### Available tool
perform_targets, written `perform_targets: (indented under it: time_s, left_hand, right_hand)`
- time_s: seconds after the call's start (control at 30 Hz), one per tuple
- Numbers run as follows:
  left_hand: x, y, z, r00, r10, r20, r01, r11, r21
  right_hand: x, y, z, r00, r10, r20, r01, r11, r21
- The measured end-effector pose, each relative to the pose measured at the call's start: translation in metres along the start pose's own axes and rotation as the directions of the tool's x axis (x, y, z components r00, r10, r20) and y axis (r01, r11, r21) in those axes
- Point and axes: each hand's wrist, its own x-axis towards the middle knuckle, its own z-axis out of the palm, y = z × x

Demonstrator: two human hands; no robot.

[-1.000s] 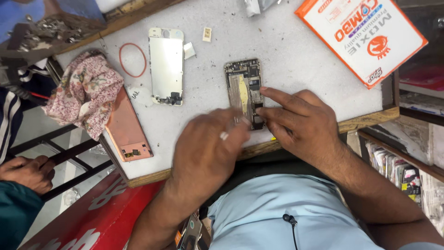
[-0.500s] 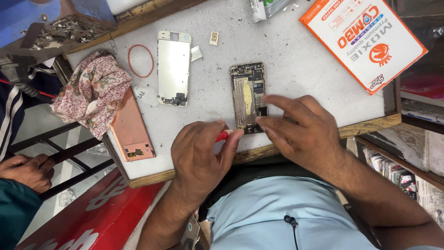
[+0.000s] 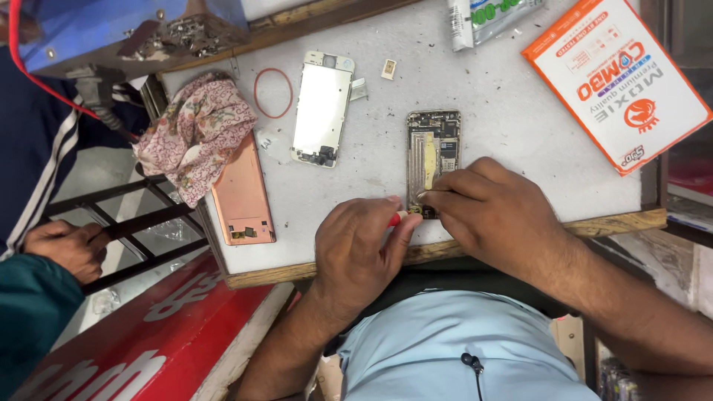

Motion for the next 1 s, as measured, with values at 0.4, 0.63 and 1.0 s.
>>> perform_targets:
  time_s: [0.4,0.63,1.0]
  left_hand:
    - [-0.004,-0.005,0.007,1.0,-0.01,0.021,0.009,1.0,0.016]
    - [-0.005,-0.007,0.008,0.999,0.017,0.028,-0.017,1.0,0.022]
    - [-0.004,-0.006,0.009,0.999,0.032,-0.001,-0.032,0.999,-0.009]
  right_hand:
    - [-0.021,0.025,0.022,0.992,-0.007,-0.127,0.019,0.995,0.097]
    - [-0.022,0.026,0.024,0.993,-0.008,-0.121,0.02,0.995,0.096]
    - [-0.02,0.026,0.023,0.99,-0.013,-0.139,0.027,0.995,0.097]
